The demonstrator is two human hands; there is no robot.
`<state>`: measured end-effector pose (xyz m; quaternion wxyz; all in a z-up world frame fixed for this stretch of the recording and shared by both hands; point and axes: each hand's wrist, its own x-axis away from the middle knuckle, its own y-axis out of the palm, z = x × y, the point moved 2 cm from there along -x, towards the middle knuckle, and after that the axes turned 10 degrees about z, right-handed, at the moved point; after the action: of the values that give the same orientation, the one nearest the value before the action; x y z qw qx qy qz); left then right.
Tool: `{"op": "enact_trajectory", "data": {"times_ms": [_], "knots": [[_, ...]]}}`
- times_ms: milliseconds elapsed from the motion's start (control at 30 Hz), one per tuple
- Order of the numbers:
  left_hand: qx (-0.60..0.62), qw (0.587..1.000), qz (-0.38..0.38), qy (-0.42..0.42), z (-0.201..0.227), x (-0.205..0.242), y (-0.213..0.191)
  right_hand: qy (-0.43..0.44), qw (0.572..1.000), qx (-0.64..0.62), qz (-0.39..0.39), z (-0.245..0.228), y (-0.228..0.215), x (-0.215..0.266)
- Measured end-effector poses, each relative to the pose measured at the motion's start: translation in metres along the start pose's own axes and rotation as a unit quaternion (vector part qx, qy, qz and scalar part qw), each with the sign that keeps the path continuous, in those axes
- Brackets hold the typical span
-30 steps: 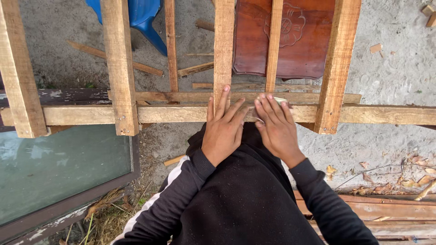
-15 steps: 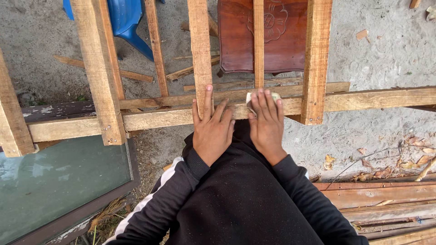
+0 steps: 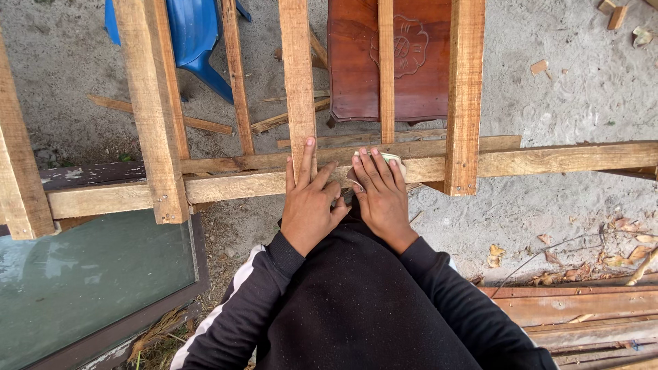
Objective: The person sands the wooden frame of a furniture piece by hand using a piece of sandpaper.
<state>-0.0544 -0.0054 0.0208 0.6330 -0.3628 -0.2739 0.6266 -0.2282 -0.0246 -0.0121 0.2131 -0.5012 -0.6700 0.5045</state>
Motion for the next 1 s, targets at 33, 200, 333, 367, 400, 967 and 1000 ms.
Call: {"op": "enact_trajectory", "data": {"times_ms": [33, 200, 333, 367, 400, 967, 1000], "knots": [[0.005, 1.000, 0.007, 0.007, -0.002, 0.002, -0.001, -0.008, 1.000, -0.009, -0.012, 0.003, -0.002, -0.001], [0.022, 0.999, 0.026, 0.043, -0.008, 0.005, -0.001, -0.007, 1.000, -0.013, -0.015, 0.013, -0.008, -0.003], [0.011, 0.999, -0.008, 0.031, -0.007, 0.003, -0.001, -0.025, 0.999, 0.023, -0.019, -0.002, 0.013, 0.001], [0.011, 0.999, -0.020, 0.025, -0.006, 0.002, -0.003, -0.042, 0.998, 0.020, -0.036, 0.001, 0.011, 0.002], [0.011, 0.999, -0.030, 0.018, -0.005, 0.002, -0.005, -0.060, 0.997, 0.016, -0.053, 0.003, 0.010, 0.003], [-0.008, 0.997, 0.068, -0.036, 0.007, 0.007, 0.000, -0.115, 0.991, -0.027, -0.065, 0.020, -0.014, -0.003], [-0.020, 0.996, 0.082, -0.037, 0.008, 0.007, 0.001, -0.104, 0.993, -0.015, -0.047, 0.021, -0.016, -0.006]]}}
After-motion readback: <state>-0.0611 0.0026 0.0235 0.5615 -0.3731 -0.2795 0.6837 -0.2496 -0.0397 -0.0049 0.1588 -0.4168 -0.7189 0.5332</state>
